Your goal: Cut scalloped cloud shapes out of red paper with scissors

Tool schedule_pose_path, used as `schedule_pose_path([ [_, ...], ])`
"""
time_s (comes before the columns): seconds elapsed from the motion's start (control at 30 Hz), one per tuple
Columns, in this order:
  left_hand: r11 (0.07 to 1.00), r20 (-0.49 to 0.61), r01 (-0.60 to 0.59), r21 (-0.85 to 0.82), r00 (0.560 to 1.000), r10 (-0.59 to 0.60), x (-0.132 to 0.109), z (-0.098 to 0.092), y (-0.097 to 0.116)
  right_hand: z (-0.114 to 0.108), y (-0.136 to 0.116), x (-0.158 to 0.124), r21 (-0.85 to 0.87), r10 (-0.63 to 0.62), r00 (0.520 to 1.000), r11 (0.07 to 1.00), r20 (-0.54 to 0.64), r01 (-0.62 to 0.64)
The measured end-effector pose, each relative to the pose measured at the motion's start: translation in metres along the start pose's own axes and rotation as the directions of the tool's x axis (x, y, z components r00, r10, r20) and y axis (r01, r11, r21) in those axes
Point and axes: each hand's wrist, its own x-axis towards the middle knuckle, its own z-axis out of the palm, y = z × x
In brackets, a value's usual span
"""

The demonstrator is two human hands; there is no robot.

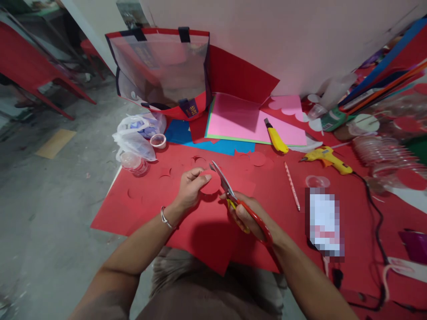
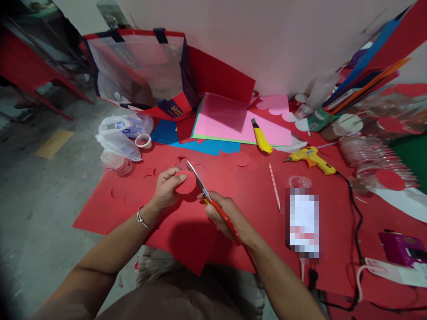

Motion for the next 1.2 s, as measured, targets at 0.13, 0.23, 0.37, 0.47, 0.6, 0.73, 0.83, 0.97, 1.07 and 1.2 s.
schedule_pose_path([
  [0.13, 1.000, -0.008, -0.006, -0.003, 1.000, 0.006, 0.001, -0.001, -0.001, 0.001, 0.000, 0.000, -0.016, -0.002, 1.000, 1.000, -0.026, 0.001],
  [0.23, 1.000, -0.017, -0.002, -0.003, 1.000, 0.002, 0.002, -0.003, -0.003, 0.001, -0.001, 0.000, -0.027, 0.002, 1.000, 1.000, -0.030, -0.003],
  [0.37, 1.000, -0.021, -0.001, -0.008, 1.000, 0.000, 0.003, -0.005, -0.006, 0.001, -0.006, 0.000, -0.048, 0.006, 0.999, 0.999, -0.037, -0.008],
  [0.47, 1.000, -0.021, -0.002, -0.026, 1.000, 0.002, 0.003, -0.006, -0.007, 0.001, -0.006, 0.000, -0.055, 0.006, 1.000, 0.998, -0.027, -0.008],
  [0.6, 0.999, -0.018, -0.002, -0.047, 1.000, 0.001, 0.003, -0.005, -0.005, 0.000, -0.004, -0.001, -0.069, 0.013, 0.998, 0.997, -0.054, -0.017],
  [0.73, 0.999, 0.002, 0.000, -0.038, 1.000, 0.000, 0.003, -0.002, 0.000, -0.001, -0.006, -0.002, -0.054, -0.029, 1.000, 0.998, -0.009, 0.028],
  [0.83, 0.999, 0.015, 0.018, -0.036, 1.000, -0.017, 0.003, 0.000, 0.002, -0.001, -0.012, -0.003, -0.059, -0.053, 0.998, 0.997, 0.026, 0.054],
  [0.97, 0.998, 0.062, 0.055, -0.021, 0.997, -0.054, 0.003, 0.000, 0.003, -0.001, -0.017, -0.003, -0.083, -0.061, 0.997, 0.994, 0.041, 0.065],
  [1.07, 0.998, 0.070, 0.056, -0.020, 0.996, -0.054, 0.003, -0.001, 0.002, -0.002, -0.015, -0.003, -0.084, -0.059, 0.997, 0.995, 0.048, 0.063],
  [1.2, 0.998, 0.061, 0.068, -0.009, 0.996, -0.067, 0.004, -0.003, 0.001, -0.003, -0.012, -0.002, -0.074, -0.078, 0.996, 0.994, 0.051, 0.082],
])
